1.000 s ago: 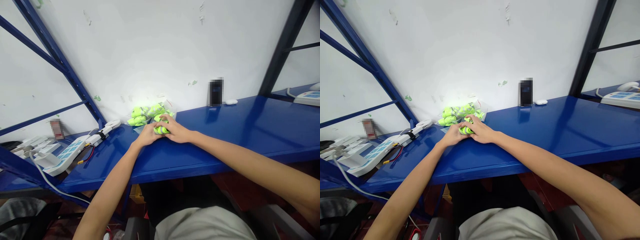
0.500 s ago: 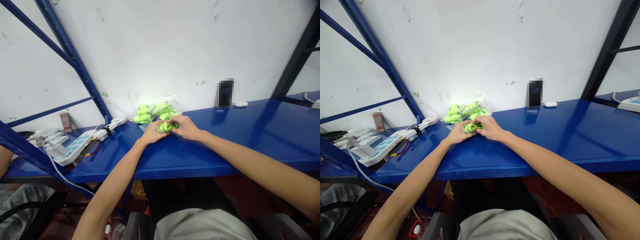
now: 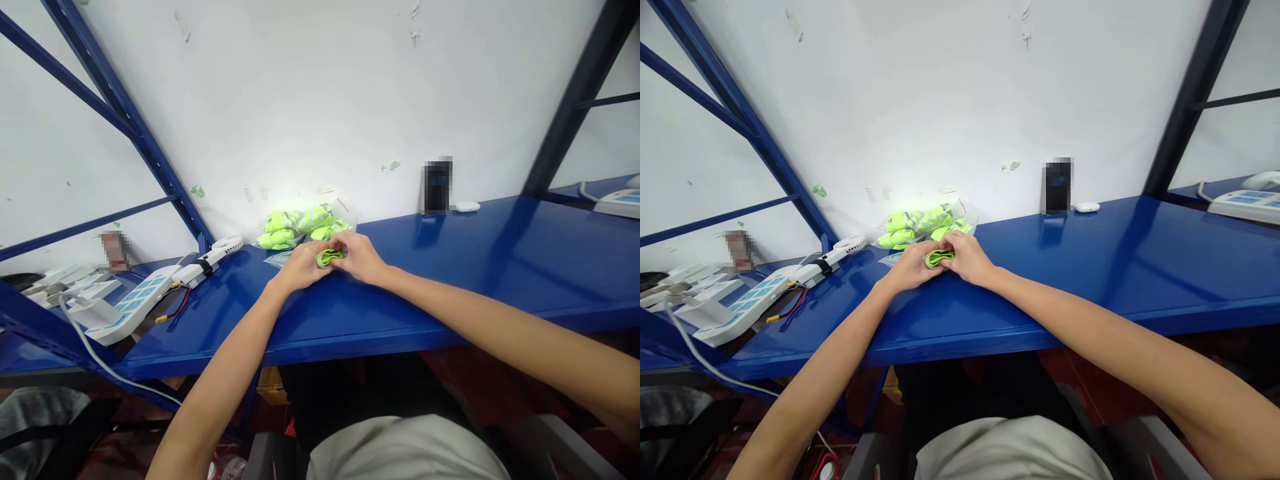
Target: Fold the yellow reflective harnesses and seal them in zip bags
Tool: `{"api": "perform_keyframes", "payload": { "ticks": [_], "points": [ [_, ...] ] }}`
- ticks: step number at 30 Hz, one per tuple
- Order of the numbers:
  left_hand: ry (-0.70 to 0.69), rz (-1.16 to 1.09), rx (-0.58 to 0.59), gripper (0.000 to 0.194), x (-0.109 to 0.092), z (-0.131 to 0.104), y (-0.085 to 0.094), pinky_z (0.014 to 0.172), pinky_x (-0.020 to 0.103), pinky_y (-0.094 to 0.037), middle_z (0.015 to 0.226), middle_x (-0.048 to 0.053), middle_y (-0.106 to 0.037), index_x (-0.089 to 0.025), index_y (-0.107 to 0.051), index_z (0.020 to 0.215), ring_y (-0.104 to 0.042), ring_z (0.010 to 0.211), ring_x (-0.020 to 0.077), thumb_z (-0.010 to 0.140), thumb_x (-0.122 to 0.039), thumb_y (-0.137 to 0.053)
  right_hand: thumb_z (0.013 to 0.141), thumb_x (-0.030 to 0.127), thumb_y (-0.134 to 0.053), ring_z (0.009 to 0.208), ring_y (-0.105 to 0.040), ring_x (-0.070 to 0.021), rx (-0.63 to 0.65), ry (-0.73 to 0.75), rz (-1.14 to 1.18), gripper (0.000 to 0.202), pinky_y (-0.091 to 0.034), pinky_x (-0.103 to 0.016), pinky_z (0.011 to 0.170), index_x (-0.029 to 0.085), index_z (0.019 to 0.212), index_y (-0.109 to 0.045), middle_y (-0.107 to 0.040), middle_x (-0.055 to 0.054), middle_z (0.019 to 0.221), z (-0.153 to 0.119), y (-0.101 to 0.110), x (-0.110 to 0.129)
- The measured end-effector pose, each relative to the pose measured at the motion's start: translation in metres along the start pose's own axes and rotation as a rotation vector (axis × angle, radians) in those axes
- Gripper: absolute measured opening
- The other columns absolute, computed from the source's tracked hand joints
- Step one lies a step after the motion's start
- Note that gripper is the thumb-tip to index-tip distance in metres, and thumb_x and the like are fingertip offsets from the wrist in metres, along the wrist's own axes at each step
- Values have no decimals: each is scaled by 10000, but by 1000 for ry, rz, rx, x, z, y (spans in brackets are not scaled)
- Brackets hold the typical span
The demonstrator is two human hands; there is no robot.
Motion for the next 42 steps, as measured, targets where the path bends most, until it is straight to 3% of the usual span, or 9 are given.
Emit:
{"api": "perform_keyframes", "payload": {
  "ticks": [8,12,18,24,27,33,38,40,42],
  "points": [
    [-4,-44,-44,345,4,0,3,844,314,-469,1076,62,-702,-173,-630,1126,-652,959,220,810,-304,-663,835,304,-673,865,-611,-228,228,145,-19,304,-481,-376,802,178,1110,-697,-637,-89,976,3,12,2],
    [20,-34,-41,410,8,-3,4,851,323,-471,1080,70,-702,-177,-625,1164,-654,962,232,814,-383,-680,870,286,-624,870,-609,-225,304,171,-46,334,-481,-377,805,181,1182,-682,-637,-92,991,5,17,5],
    [90,-66,-18,596,12,-5,4,884,365,-469,1176,104,-667,-186,-584,1246,-628,1052,271,783,-544,-698,896,297,-629,972,-572,-263,242,279,-159,264,-458,-413,850,233,1142,-701,-671,-90,1010,5,16,5],
    [48,-87,-13,432,1,-2,-2,861,336,-472,1104,77,-696,-184,-614,1176,-646,987,238,841,-452,-663,931,228,-568,845,-612,-237,178,316,-292,194,-449,-362,764,190,1052,-715,-704,-96,924,-1,1,1],
    [48,-88,6,480,-3,-2,-6,865,334,-478,1171,87,-685,-201,-552,1293,-649,1013,242,871,-414,-632,920,208,-578,789,-646,-235,175,270,-319,167,-447,-338,713,178,999,-722,-736,-98,903,-3,-3,-1],
    [21,-148,2,731,-5,-3,-5,972,377,-456,1257,99,-641,-241,-284,1510,-616,1116,251,879,-362,-634,932,146,-489,817,-679,-205,217,196,-86,218,-478,-317,753,171,993,-697,-744,-77,966,-5,-4,3],
    [-35,-144,93,1039,-15,-3,-3,1077,458,-390,1396,134,-539,-258,-176,1552,-530,1252,314,732,-498,-767,981,260,-426,823,-645,-200,384,132,81,275,-485,-346,799,162,875,-660,-705,-80,948,-7,-7,9],
    [-51,-130,92,1033,-18,-5,0,1110,470,-358,1473,140,-461,-261,-182,1553,-475,1313,327,732,-519,-755,984,298,-427,886,-640,-216,428,103,133,276,-481,-372,846,165,916,-659,-698,-89,1003,-7,-7,10],
    [-69,-148,34,874,-19,-7,8,1114,461,-356,1515,133,-411,-263,-227,1540,-446,1343,318,819,-505,-660,980,333,-439,930,-639,-224,433,58,221,276,-481,-386,878,175,958,-664,-698,-84,1040,-5,-6,8]
  ]
}}
Point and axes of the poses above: each hand's wrist, its own z-axis towards the middle knuckle, its own y-axis out of the back of the hand, x = y × z, the point moved 3 cm from there along z, towards the middle knuckle
